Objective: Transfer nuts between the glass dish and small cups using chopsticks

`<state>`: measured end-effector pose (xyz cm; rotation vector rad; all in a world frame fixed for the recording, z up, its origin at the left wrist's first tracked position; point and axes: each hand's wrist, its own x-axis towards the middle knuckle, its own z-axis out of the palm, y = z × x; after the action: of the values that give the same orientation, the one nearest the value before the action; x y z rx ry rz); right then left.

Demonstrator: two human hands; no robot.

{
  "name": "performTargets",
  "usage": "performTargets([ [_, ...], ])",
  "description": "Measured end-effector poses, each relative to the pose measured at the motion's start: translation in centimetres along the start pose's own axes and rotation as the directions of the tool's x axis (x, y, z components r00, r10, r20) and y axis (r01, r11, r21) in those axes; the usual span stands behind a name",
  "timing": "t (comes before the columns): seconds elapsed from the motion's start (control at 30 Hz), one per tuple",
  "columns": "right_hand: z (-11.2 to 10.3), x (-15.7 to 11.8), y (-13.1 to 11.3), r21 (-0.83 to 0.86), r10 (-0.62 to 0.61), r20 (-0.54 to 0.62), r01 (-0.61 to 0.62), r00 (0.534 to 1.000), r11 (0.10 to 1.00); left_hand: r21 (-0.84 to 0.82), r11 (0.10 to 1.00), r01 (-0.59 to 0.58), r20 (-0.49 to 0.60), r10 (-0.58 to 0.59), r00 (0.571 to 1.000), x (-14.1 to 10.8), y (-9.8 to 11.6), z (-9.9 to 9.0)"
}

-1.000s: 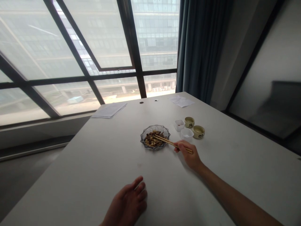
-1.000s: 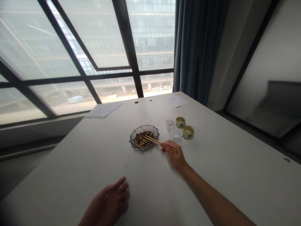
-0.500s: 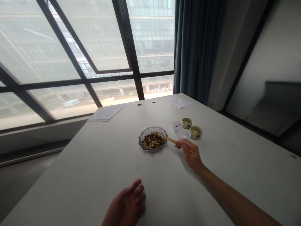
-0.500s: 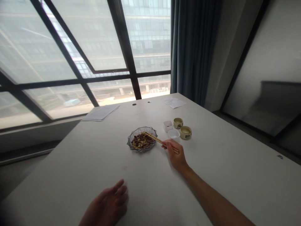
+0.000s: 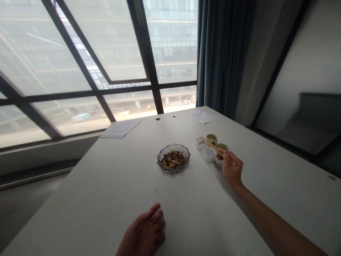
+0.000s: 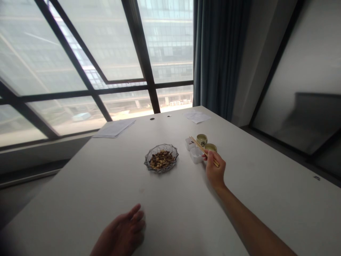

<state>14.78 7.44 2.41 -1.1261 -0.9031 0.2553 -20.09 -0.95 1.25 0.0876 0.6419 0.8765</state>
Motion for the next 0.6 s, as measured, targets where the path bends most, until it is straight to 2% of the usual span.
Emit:
performTargets([
  [0.27, 0.3, -0.5, -0.4, 0.041, -0.029, 0.041, 0.027, 0.999, 0.999, 0.010, 1.000, -0.009, 0.015, 0.009, 1.000, 0.1, 0.0, 0.0],
  [0.4, 0.9, -1.7, -1.2, 0.110, -0.071, 0.200, 0.050, 0.977, 0.993, -0.018, 1.000, 0.006, 0.039, -0.005, 0.999, 0.2, 0.0, -0.4],
  [0.5, 1.4, -2.6, -1.6, 0.141, -0.096, 0.358, 0.048, 0.929, 0.989, -0.024, 1.000, 0.010, 0.040, -0.009, 0.999, 0.2, 0.1, -0.4],
  [0.6, 1.8, -2.9, -1.8, 0.148, -0.095, 0.461, 0.029, 0.882, 0.989, -0.032, 0.999, 0.015, 0.044, -0.013, 0.999, 0.2, 0.2, -0.4],
])
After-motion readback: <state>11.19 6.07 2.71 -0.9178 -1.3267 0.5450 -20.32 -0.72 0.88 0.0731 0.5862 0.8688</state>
